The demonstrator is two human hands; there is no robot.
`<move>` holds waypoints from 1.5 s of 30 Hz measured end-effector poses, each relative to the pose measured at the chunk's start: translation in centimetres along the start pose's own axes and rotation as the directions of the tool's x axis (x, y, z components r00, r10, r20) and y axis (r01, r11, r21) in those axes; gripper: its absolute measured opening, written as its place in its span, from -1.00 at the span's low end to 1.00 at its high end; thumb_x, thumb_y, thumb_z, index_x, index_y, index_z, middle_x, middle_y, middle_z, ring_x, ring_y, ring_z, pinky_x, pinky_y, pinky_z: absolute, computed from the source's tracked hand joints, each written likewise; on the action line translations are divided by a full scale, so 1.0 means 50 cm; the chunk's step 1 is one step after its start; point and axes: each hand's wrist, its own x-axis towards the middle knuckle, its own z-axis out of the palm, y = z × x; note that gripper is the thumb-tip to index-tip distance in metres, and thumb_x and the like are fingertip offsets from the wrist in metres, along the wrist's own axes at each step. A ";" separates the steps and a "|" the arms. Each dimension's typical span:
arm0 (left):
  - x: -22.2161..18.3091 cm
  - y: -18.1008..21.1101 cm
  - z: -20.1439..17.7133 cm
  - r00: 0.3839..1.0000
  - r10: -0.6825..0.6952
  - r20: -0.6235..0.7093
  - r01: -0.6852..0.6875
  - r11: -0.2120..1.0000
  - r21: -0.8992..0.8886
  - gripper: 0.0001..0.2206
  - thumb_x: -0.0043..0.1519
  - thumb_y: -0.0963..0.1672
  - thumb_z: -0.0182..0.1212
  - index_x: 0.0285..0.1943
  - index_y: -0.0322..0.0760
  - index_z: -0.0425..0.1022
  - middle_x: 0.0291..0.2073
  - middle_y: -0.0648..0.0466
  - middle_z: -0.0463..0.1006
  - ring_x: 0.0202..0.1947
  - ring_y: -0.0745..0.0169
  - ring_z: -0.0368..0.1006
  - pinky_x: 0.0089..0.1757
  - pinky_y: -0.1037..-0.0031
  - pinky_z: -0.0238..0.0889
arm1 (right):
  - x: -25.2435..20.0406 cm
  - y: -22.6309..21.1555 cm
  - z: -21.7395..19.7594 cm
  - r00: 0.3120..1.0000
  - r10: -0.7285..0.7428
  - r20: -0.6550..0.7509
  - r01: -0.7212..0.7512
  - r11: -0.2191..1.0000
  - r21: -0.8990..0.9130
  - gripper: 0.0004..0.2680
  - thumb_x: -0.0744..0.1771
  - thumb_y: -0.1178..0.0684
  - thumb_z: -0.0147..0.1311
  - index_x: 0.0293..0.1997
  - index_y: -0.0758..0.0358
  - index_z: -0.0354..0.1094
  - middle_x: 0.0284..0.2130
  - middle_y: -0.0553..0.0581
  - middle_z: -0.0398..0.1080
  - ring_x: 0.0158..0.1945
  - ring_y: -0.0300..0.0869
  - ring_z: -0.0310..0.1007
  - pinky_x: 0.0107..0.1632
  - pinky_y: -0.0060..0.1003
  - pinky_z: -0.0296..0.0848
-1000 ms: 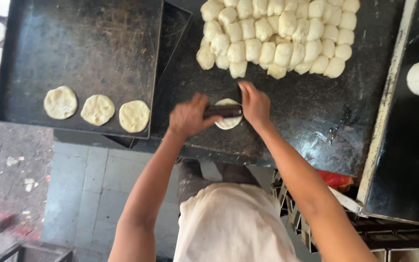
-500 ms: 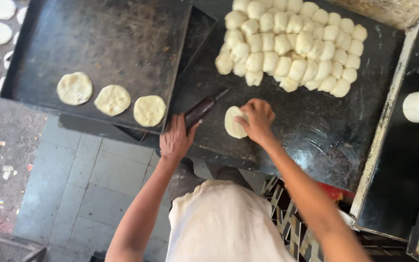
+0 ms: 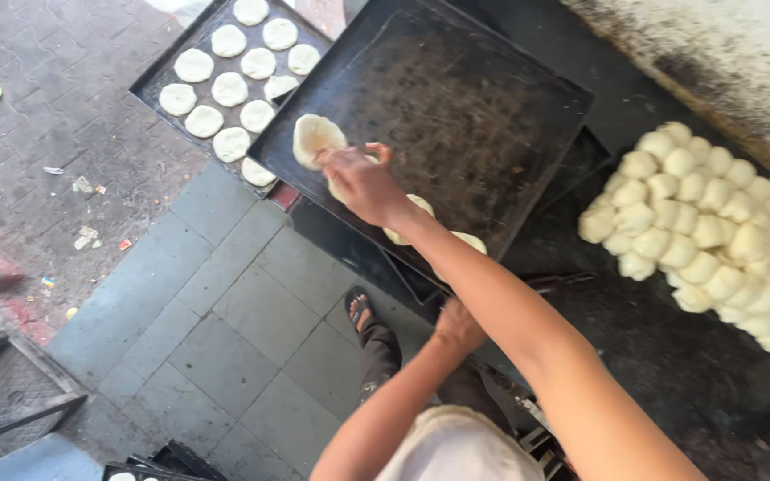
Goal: The person picks up small portions of dough, rolls them flat with a rolling pin on a table, and places the flattened dough onto a metal tray.
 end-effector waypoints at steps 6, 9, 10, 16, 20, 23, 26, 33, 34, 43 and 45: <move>-0.035 0.009 0.025 0.982 0.069 -0.174 -0.077 0.996 -0.036 -0.46 0.30 -0.01 -0.07 0.45 -0.34 0.23 0.36 -0.14 0.34 0.39 -0.13 0.17 0.33 0.05 -0.06 | 0.006 -0.007 0.060 0.990 -0.004 0.144 0.015 0.997 -0.075 -0.83 0.38 0.10 -0.01 0.03 0.14 0.50 -0.08 0.08 0.58 0.08 -0.09 0.58 0.47 0.33 -0.30; -0.055 -0.018 -0.014 0.961 0.261 -0.086 -0.236 0.943 0.234 -0.46 0.23 -0.01 -0.08 0.40 -0.27 0.25 0.35 -0.08 0.33 0.35 -0.04 0.23 0.25 0.10 0.08 | -0.102 -0.018 -0.026 0.997 0.074 0.030 -0.075 0.997 0.015 -0.86 0.36 0.08 0.09 -0.04 0.19 0.53 -0.07 0.11 0.56 0.10 -0.05 0.56 0.30 0.18 0.07; -0.064 -0.016 -0.027 0.944 0.327 -0.053 -0.296 0.903 0.310 -0.47 0.22 -0.01 -0.08 0.38 -0.23 0.26 0.35 -0.04 0.33 0.33 0.01 0.27 0.22 0.12 0.15 | -0.168 -0.025 -0.083 0.970 0.229 -0.080 -0.219 0.969 0.117 -0.86 0.39 0.07 0.10 0.00 0.22 0.51 -0.03 0.13 0.54 0.12 -0.05 0.54 0.26 0.02 0.28; 0.013 0.044 -0.149 0.976 0.181 -0.118 -0.164 0.976 0.140 -0.51 0.23 0.05 0.19 0.26 -0.27 0.41 -0.10 0.01 0.46 -0.12 0.04 0.56 -0.25 0.31 0.50 | -0.510 -0.015 -0.491 0.513 0.655 -0.555 -0.784 0.621 0.007 -0.88 0.35 0.13 0.18 -0.04 0.24 0.51 -0.15 0.19 0.55 -0.10 -0.05 0.59 -0.03 -0.19 0.56; 0.030 0.078 -0.200 0.983 0.184 -0.024 -0.179 0.974 0.137 -0.52 0.29 0.03 0.20 0.26 -0.36 0.39 -0.11 -0.05 0.46 -0.25 0.05 0.55 -0.33 0.32 0.47 | -0.671 0.180 -0.603 0.692 0.405 -0.598 -0.716 0.496 -0.491 -0.76 0.28 0.22 0.18 0.04 0.40 0.39 -0.06 0.34 0.43 0.04 0.22 0.43 0.05 0.01 0.44; 0.037 0.099 -0.205 0.990 0.132 -0.049 -0.123 0.981 0.152 -0.53 0.31 0.03 0.18 0.26 -0.37 0.38 -0.09 -0.07 0.46 -0.25 0.02 0.54 -0.34 0.31 0.46 | -0.761 0.244 -0.600 0.588 0.575 -0.569 -0.799 0.523 -0.297 -0.82 0.31 0.28 0.11 0.00 0.32 0.40 -0.07 0.30 0.44 0.06 0.20 0.44 0.09 0.02 0.44; 0.031 0.123 -0.203 0.994 0.046 -0.098 -0.032 0.990 0.136 -0.53 0.30 0.03 0.18 0.25 -0.38 0.38 -0.09 -0.10 0.46 -0.24 -0.05 0.54 -0.35 0.28 0.44 | -0.842 0.152 -0.578 0.668 0.423 -0.612 -0.628 0.761 -0.160 -0.83 0.36 0.31 0.07 0.06 0.36 0.34 0.07 0.31 0.41 0.18 0.15 0.43 0.23 0.00 0.45; 0.052 0.172 -0.195 0.986 -0.114 -0.123 0.128 0.985 0.116 -0.53 0.29 0.01 0.21 0.26 -0.38 0.34 -0.12 -0.13 0.43 -0.25 -0.13 0.52 -0.28 0.19 0.42 | -0.863 0.022 -0.575 0.731 0.535 -0.424 -0.670 0.681 -0.297 -0.59 0.18 0.20 0.18 0.12 0.55 0.26 0.22 0.67 0.10 0.25 0.44 0.18 0.22 0.12 0.26; 0.048 0.169 -0.197 0.984 -0.113 -0.135 0.127 0.986 0.107 -0.53 0.29 0.01 0.21 0.26 -0.38 0.34 -0.12 -0.13 0.43 -0.25 -0.14 0.52 -0.28 0.18 0.41 | -0.849 0.043 -0.571 0.711 0.586 -0.388 -0.702 0.614 -0.360 -0.55 0.16 0.16 0.24 0.13 0.52 0.30 0.19 0.61 0.17 0.21 0.42 0.24 0.18 0.14 0.27; 0.041 0.205 -0.194 0.974 -0.181 -0.134 0.193 0.977 0.086 -0.53 0.30 0.00 0.20 0.27 -0.40 0.34 -0.11 -0.15 0.42 -0.20 -0.16 0.49 -0.24 0.15 0.40 | -0.873 0.041 -0.585 0.883 0.340 -0.323 -0.457 0.778 -0.431 -0.60 0.12 0.32 0.07 0.07 0.42 0.40 0.10 0.38 0.41 0.30 0.29 0.24 0.29 0.17 0.24; 0.050 0.201 -0.199 0.971 -0.160 -0.180 0.180 0.978 0.105 -0.51 0.28 0.01 0.21 0.26 -0.40 0.34 -0.12 -0.15 0.42 -0.21 -0.17 0.49 -0.25 0.16 0.40 | -0.848 0.040 -0.596 0.891 0.348 -0.291 -0.453 0.664 -0.595 -0.59 0.16 0.09 0.09 0.11 0.39 0.39 0.13 0.37 0.38 0.34 0.26 0.24 0.29 0.18 0.23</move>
